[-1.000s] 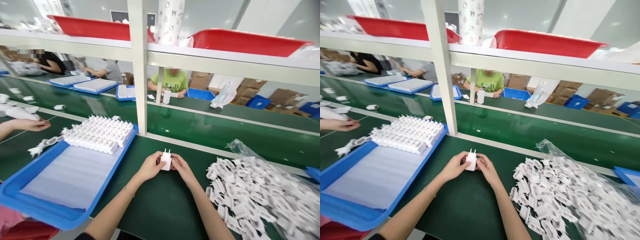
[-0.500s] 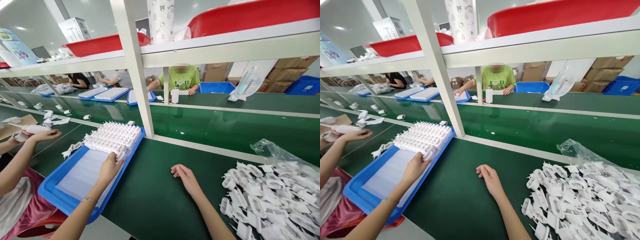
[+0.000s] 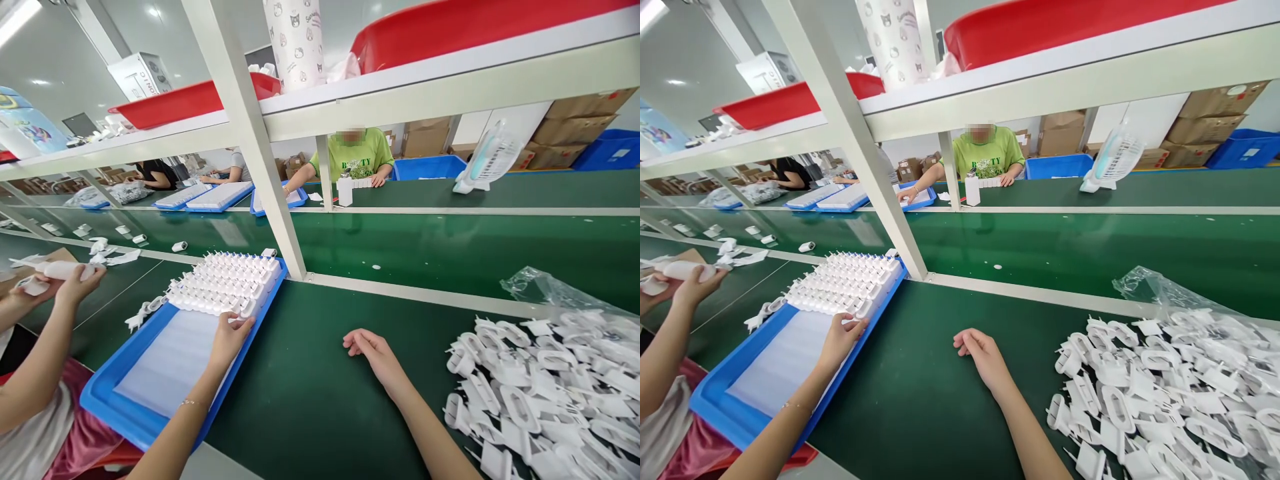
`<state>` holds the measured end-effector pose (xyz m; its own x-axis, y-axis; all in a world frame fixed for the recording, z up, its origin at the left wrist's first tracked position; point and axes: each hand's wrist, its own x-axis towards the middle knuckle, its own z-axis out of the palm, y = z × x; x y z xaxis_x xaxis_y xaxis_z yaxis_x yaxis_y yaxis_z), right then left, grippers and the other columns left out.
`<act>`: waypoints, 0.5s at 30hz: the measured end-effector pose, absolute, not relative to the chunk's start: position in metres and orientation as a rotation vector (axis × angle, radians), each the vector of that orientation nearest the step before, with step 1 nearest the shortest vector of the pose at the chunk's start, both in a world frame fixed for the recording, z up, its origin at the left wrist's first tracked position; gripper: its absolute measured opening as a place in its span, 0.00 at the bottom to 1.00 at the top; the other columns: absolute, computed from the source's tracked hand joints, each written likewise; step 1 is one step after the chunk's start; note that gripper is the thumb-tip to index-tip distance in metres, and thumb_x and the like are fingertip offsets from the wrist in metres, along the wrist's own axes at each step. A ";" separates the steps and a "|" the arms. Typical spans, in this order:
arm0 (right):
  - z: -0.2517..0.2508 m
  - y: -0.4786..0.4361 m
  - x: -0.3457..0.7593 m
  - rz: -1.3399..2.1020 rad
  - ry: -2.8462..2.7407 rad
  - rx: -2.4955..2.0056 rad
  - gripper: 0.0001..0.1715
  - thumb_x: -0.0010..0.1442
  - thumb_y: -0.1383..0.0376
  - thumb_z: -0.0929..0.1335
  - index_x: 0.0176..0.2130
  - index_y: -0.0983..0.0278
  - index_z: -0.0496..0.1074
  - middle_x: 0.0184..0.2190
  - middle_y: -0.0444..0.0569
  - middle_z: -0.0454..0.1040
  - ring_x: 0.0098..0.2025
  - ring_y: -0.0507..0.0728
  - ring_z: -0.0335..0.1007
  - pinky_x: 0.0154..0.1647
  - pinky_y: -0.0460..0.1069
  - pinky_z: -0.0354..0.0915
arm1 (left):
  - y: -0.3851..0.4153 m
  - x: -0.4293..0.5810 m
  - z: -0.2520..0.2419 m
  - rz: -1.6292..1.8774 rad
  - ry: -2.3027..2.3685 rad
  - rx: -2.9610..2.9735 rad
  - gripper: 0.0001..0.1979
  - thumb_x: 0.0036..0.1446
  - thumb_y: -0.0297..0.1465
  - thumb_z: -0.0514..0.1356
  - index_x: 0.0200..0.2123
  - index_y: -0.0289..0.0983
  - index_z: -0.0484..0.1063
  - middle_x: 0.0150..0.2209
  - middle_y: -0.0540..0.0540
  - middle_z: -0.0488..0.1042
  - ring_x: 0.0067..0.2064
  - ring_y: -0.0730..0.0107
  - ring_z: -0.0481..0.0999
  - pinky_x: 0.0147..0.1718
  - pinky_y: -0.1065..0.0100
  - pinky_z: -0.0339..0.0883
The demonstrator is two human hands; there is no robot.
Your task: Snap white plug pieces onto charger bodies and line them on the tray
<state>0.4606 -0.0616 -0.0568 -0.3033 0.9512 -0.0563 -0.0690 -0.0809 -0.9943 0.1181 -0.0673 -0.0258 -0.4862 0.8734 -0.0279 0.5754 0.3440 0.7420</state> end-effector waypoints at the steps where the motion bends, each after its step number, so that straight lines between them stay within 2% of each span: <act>1: -0.056 -0.061 0.461 1.533 -1.311 -1.036 0.26 0.58 0.45 0.62 0.34 0.63 0.75 0.32 0.50 0.75 0.32 0.55 0.69 0.39 0.51 0.65 | -0.066 0.118 -0.026 0.961 2.187 1.262 0.23 0.48 0.49 0.58 0.36 0.42 0.53 0.29 0.51 0.76 0.28 0.65 0.75 0.28 0.67 0.65; 4: -0.055 -0.060 0.462 1.559 -1.264 -1.037 0.26 0.57 0.45 0.63 0.34 0.63 0.75 0.32 0.50 0.74 0.32 0.55 0.69 0.38 0.51 0.65 | -0.064 0.119 -0.026 0.875 2.318 1.356 0.19 0.50 0.47 0.57 0.34 0.42 0.54 0.29 0.51 0.76 0.28 0.64 0.75 0.29 0.67 0.64; 10: -0.057 -0.060 0.463 1.564 -1.274 -1.053 0.25 0.58 0.46 0.63 0.34 0.63 0.74 0.32 0.50 0.74 0.32 0.55 0.69 0.39 0.51 0.65 | -0.063 0.120 -0.025 0.615 2.647 1.554 0.17 0.52 0.48 0.53 0.32 0.41 0.53 0.26 0.50 0.71 0.27 0.61 0.72 0.22 0.70 0.54; 15: -0.057 -0.060 0.462 1.557 -1.296 -1.075 0.25 0.58 0.46 0.62 0.34 0.63 0.75 0.33 0.50 0.74 0.33 0.56 0.69 0.39 0.52 0.65 | -0.068 0.120 -0.021 0.579 2.680 1.578 0.20 0.54 0.50 0.51 0.24 0.41 0.50 0.17 0.52 0.62 0.22 0.64 0.65 0.21 0.71 0.49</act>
